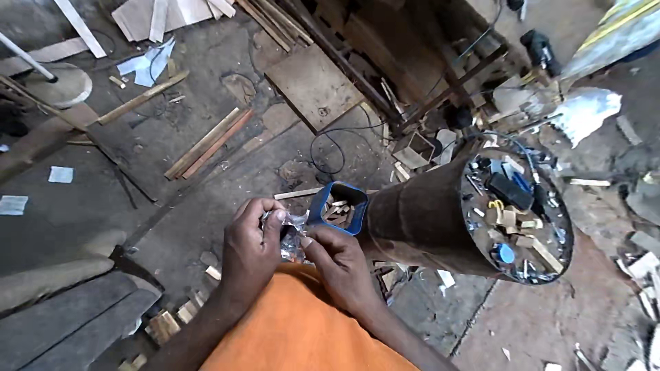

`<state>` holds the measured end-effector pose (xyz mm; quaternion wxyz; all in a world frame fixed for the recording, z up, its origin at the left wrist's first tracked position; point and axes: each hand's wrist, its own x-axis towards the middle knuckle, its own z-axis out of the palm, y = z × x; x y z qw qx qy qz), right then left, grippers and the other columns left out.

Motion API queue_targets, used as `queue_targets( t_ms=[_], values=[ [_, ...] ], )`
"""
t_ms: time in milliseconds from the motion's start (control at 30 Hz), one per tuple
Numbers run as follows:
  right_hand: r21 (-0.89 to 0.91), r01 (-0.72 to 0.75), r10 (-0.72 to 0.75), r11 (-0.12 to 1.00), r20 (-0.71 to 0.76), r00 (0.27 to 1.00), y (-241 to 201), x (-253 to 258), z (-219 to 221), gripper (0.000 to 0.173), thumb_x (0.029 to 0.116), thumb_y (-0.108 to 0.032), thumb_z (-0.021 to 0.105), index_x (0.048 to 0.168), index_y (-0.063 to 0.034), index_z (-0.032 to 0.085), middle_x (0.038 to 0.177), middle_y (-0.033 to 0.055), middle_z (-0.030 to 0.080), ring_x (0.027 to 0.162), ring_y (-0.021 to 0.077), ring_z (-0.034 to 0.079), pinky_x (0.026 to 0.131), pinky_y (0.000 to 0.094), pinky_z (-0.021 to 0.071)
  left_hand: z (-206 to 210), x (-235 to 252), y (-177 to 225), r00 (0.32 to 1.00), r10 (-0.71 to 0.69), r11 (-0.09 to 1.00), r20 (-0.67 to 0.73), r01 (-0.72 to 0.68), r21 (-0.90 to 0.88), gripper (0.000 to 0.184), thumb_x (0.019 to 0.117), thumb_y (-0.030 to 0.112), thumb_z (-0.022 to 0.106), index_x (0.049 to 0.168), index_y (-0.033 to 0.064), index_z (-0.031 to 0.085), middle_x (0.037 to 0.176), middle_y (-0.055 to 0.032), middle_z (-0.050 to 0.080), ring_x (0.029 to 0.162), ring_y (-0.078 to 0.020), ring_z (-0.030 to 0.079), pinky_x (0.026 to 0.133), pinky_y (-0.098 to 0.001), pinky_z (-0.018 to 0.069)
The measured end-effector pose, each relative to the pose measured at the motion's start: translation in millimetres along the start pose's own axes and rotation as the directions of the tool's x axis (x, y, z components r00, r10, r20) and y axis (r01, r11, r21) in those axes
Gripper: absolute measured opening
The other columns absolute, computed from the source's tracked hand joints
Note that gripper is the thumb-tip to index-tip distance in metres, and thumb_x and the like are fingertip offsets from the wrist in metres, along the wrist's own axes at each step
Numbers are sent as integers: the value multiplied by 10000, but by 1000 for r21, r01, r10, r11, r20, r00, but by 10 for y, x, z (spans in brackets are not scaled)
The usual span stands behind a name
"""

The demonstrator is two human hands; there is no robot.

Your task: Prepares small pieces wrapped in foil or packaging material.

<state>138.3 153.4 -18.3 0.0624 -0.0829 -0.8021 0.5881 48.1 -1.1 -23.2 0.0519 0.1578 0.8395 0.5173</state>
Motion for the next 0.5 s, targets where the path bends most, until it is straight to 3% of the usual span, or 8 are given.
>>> queue_targets(
  t_ms=[167,267,400,500],
  values=[
    [11,-88,88,996,-21,996,12,-60,-36,229,1034,-204,548,927,-110,727,781,-5,645,603,110,568,516,272,493,29,25,-26,999,-39,999,-35,37,-32,164,1055,254,545,1091,153,669,971,24,673,728,-74,632,616,-295,554],
    [74,-149,151,986,-31,988,25,-72,-48,234,1036,-201,540,939,-100,729,717,20,621,579,129,554,506,284,477,28,27,-38,998,-55,998,-30,54,-36,183,1057,270,538,1101,143,663,985,17,669,758,-81,632,645,-303,556],
    [140,-158,169,977,-64,984,82,-112,-70,285,1034,-206,509,874,-83,711,698,48,616,565,145,544,499,286,461,-10,53,-35,994,-75,997,-83,73,-21,191,1064,265,523,1105,131,652,917,4,671,698,-92,630,592,-321,547],
    [167,-177,188,970,-49,981,142,-138,-72,302,1046,-245,507,882,-78,699,708,63,626,584,162,567,530,314,493,-17,40,-51,996,-59,998,-63,56,-39,202,1056,282,542,1118,134,665,972,14,689,763,-86,656,647,-308,577]
  ],
)
